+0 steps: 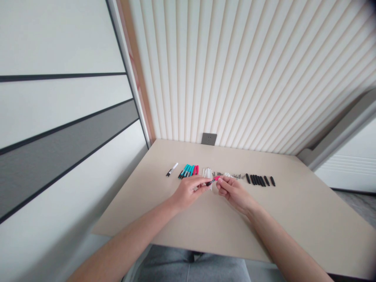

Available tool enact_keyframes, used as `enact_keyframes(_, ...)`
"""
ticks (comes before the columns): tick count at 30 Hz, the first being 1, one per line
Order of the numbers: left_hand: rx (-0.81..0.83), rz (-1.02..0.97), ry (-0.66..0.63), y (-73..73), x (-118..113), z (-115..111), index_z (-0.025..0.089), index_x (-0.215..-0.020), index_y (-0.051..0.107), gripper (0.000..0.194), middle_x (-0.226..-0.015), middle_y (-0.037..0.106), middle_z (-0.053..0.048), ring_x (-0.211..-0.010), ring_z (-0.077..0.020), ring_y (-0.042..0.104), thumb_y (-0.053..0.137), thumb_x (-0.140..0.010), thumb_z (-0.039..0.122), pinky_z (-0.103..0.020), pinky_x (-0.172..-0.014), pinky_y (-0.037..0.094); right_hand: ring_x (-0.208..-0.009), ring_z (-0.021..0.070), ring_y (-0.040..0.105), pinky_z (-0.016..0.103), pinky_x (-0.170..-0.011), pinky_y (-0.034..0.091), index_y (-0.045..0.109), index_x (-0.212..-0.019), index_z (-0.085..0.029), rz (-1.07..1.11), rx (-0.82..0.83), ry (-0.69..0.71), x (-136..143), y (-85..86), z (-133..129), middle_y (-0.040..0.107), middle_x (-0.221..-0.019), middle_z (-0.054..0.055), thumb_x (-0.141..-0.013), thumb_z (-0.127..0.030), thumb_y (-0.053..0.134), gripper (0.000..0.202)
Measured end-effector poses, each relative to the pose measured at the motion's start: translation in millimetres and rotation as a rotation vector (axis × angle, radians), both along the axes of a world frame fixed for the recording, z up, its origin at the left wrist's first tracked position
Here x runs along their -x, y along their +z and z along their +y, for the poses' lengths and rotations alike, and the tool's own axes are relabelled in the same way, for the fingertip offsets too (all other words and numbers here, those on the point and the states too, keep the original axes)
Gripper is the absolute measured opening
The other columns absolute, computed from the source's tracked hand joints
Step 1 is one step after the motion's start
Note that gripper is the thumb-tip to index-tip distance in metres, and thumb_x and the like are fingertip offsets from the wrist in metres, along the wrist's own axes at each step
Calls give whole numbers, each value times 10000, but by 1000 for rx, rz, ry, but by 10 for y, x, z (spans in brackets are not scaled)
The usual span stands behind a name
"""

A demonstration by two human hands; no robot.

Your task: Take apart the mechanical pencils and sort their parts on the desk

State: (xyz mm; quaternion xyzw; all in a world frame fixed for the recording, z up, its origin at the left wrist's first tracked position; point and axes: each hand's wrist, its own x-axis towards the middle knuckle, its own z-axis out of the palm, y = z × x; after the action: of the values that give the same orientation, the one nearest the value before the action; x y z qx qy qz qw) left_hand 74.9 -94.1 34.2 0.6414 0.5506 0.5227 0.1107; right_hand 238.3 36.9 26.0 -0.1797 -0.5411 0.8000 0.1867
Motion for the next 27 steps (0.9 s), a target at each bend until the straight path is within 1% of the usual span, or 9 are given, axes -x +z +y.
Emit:
enact_keyframes(4, 15, 20, 6, -7, -1, -2, 164, -1117, 690, 280, -846, 699, -68, -681, -127, 602, 627, -877, 295, -240, -698, 503, -512, 68, 322, 233, -509, 264, 655, -848, -164, 2, -53, -79, -12, 50, 6, 514, -671, -29, -783, -459, 722, 309)
enact_keyframes(6, 39, 25, 14, -4, -6, 8, 165, -1131, 682, 284, -858, 700, -62, -689, -127, 605, 622, -877, 279, -244, -718, 501, -529, 78, 351, 235, -518, 291, 658, -900, -173, 25, -131, -175, -32, 68, 21, 515, -682, -25, -812, -455, 691, 298)
enact_keyframes(8, 82, 21, 35, -10, -14, 26, 162, -1140, 674, 292, -880, 704, -59, -691, -128, 602, 628, -865, 250, -247, -722, 500, -559, 98, 400, 242, -532, 327, 654, -965, -186, 42, -279, -312, -64, 73, 31, 539, -697, -14, -853, -441, 645, 278)
enact_keyframes(11, 156, -5, 67, -40, -25, 55, 143, -1174, 646, 362, -895, 709, -59, -672, -130, 595, 671, -824, 233, -250, -706, 504, -632, 136, 492, 266, -585, 396, 658, -1014, -209, 5, -643, -456, -113, 69, 0, 614, -758, 17, -882, -391, 615, 229)
enact_keyframes(14, 203, -28, 52, -76, -19, 75, 154, -1193, 631, 385, -940, 712, -64, -697, -139, 618, 676, -830, 274, -254, -711, 509, -673, 155, 542, 290, -654, 444, 673, -1005, -226, -27, -997, -378, -125, 72, -98, 663, -823, 35, -893, -332, 597, 172)
enact_keyframes(16, 213, -6, 11, -82, -6, 79, 176, -1149, 659, 302, -973, 714, -69, -782, -161, 644, 633, -868, 284, -267, -758, 506, -685, 160, 560, 297, -678, 461, 673, -1020, -233, -20, -1106, -307, -104, 72, -167, 676, -847, 42, -911, -320, 564, 177)
enact_keyframes(19, 208, 59, -22, -54, 14, 73, 187, -1084, 692, 229, -959, 719, -76, -891, -192, 651, 571, -910, 272, -291, -826, 488, -685, 167, 561, 298, -666, 465, 662, -1044, -216, -56, -1065, -345, -55, 55, -212, 670, -820, 48, -917, -359, 541, 227)
enact_keyframes(22, 198, 85, 25, -7, 33, 52, 184, -1135, 663, 262, -980, 714, -79, -880, -189, 652, 576, -902, 269, -280, -802, 488, -622, 154, 524, 280, -595, 435, 662, -1016, -177, -159, -828, -369, -30, 30, -180, 636, -732, 34, -893, -445, 552, 315)
enact_keyframes(27, 199, 88, 91, 37, 78, 21, 192, -980, 665, 153, -838, 700, -26, -710, -141, 621, 609, -877, 290, -230, -678, 470, -527, 92, 426, 224, -491, 312, 695, -970, -155, -195, -438, -113, -43, -16, -133, 584, -662, -6, -818, -519, 633, 399)
